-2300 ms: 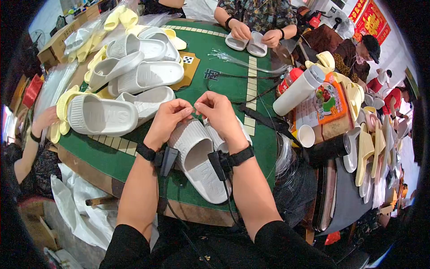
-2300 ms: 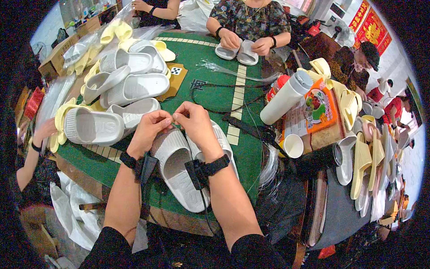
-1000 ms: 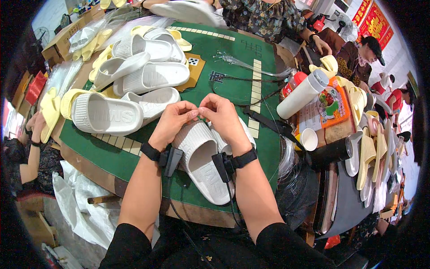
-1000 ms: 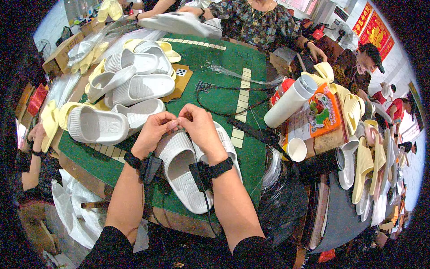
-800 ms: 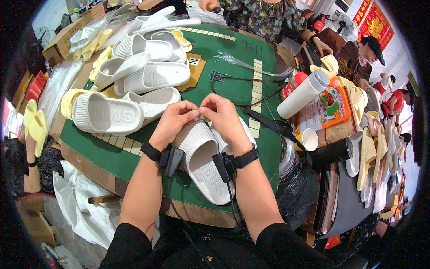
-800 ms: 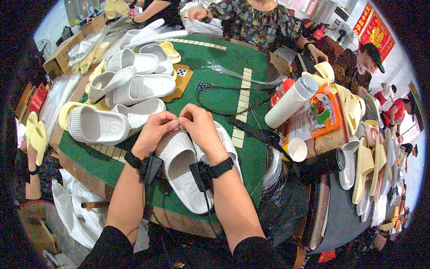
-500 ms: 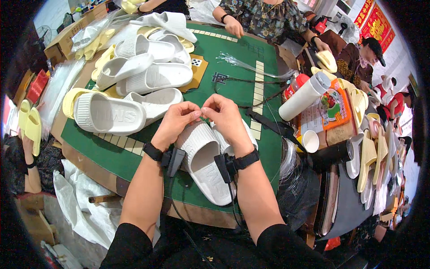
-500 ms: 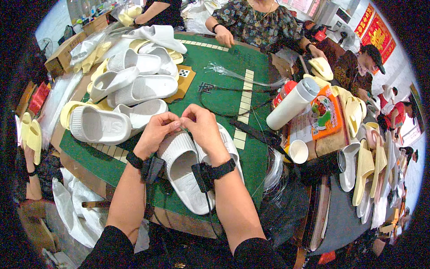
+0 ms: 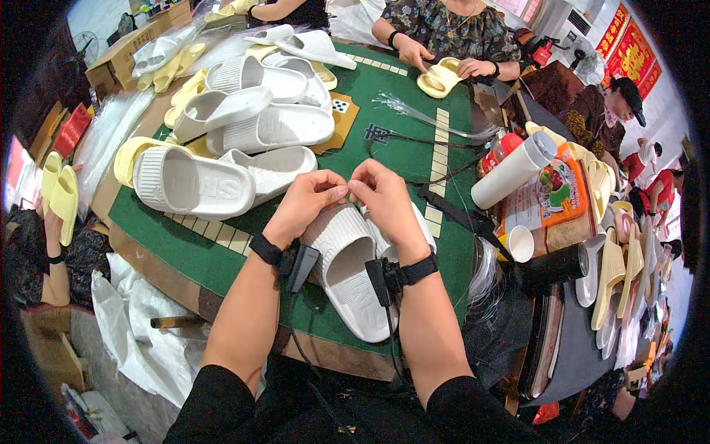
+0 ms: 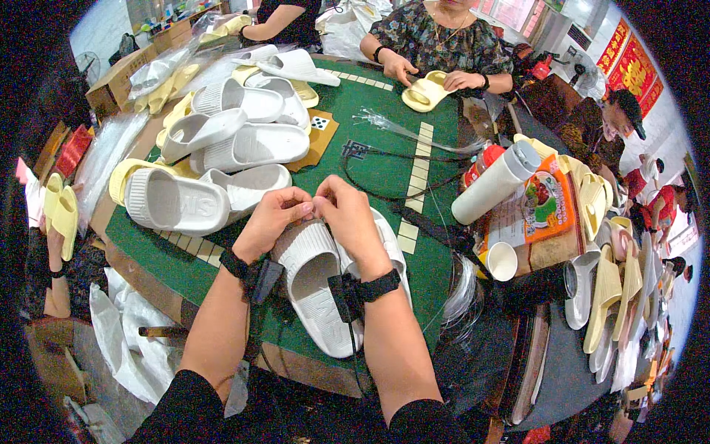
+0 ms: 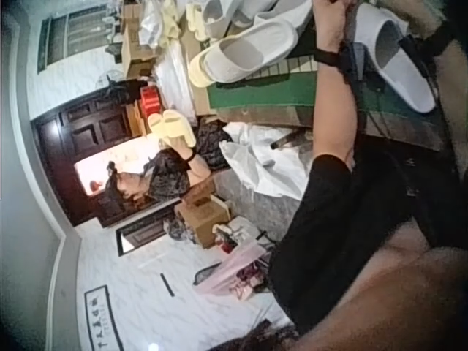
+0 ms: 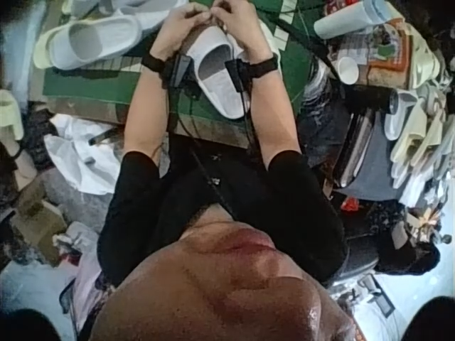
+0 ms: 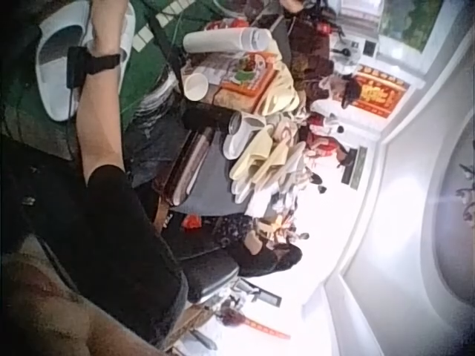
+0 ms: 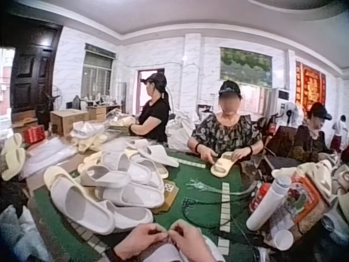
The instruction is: The person is seen assembling shoe components, specifically attaching straps and cleaning the soles of various colored slippers at a workstation with several other workers.
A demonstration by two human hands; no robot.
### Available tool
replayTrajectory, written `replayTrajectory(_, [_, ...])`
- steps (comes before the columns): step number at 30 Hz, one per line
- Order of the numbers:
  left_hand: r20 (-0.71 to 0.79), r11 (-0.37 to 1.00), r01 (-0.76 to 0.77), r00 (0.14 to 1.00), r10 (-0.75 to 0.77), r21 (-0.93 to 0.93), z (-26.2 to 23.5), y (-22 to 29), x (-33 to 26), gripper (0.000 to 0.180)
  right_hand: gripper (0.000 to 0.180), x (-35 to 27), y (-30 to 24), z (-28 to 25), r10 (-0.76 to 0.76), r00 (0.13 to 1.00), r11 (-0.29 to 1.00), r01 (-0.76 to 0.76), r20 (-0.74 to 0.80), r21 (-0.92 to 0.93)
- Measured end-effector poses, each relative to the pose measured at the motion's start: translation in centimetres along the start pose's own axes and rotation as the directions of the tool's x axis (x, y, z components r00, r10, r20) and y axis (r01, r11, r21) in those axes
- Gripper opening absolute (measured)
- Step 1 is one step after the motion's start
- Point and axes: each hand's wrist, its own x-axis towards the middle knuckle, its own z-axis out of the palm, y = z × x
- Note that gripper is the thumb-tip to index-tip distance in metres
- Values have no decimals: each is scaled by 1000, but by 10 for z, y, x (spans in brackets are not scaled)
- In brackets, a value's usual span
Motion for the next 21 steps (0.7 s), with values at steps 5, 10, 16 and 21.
replayTrajectory(5, [-23, 999, 5, 1000, -3, 50, 0, 0, -1, 13, 9, -1, -4, 0, 14, 1000, 999, -15, -11, -29])
replayTrajectory(10, [-32, 997, -20, 999, 23, 71, -7, -5, -1, 12, 10, 2, -2, 4, -4, 999, 998, 6, 45, -55])
replayTrajectory(16, [36, 995, -90, 995, 88, 47, 1, -13, 6, 11, 9, -7, -16, -5, 115, 992, 989, -109, 56, -101])
replayTrajectory(21, [34, 997, -60, 998, 61, -44, 0, -9, 2, 11, 8, -3, -14, -2, 88, 993, 991, -78, 84, -110])
